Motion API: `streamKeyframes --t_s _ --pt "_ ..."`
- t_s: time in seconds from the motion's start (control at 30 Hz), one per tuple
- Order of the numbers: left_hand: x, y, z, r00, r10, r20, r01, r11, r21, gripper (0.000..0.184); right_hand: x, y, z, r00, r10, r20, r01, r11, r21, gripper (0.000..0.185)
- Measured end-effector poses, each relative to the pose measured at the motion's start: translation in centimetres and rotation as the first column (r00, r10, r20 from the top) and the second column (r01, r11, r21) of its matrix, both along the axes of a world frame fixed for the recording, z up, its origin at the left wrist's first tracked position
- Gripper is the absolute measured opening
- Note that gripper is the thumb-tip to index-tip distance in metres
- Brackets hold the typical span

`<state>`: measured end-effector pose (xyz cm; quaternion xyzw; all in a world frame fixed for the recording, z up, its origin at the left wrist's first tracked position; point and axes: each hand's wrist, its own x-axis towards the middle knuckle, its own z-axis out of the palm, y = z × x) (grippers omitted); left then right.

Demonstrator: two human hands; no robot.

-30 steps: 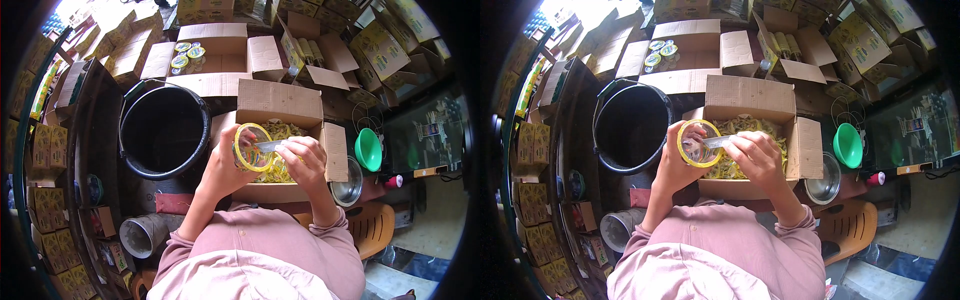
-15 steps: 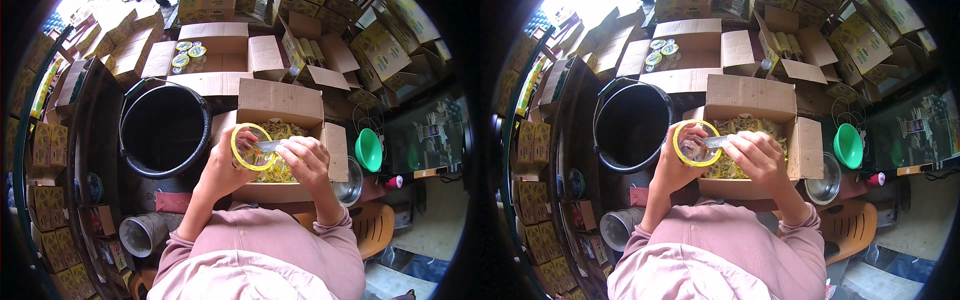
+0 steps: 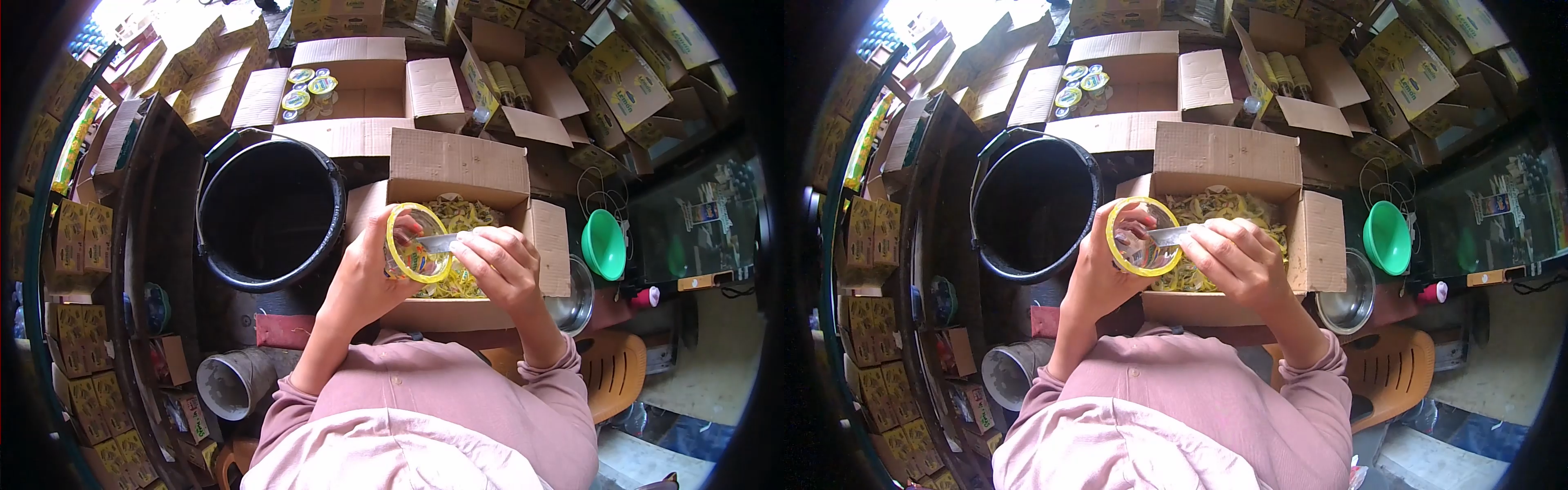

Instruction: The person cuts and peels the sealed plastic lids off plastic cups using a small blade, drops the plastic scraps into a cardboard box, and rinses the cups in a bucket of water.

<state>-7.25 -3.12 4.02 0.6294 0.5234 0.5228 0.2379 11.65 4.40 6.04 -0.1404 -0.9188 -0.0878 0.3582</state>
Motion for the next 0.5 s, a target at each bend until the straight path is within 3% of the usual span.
streamKeyframes --t_s 0.5 --pt "0.04 -0.06 0.12 1.000 -0.025 -0.017 0.025 0.999 -0.022 0.072 -0.39 0.18 0.03 0.999 0.023 0.028 -0.024 0.999 0.032 0.022"
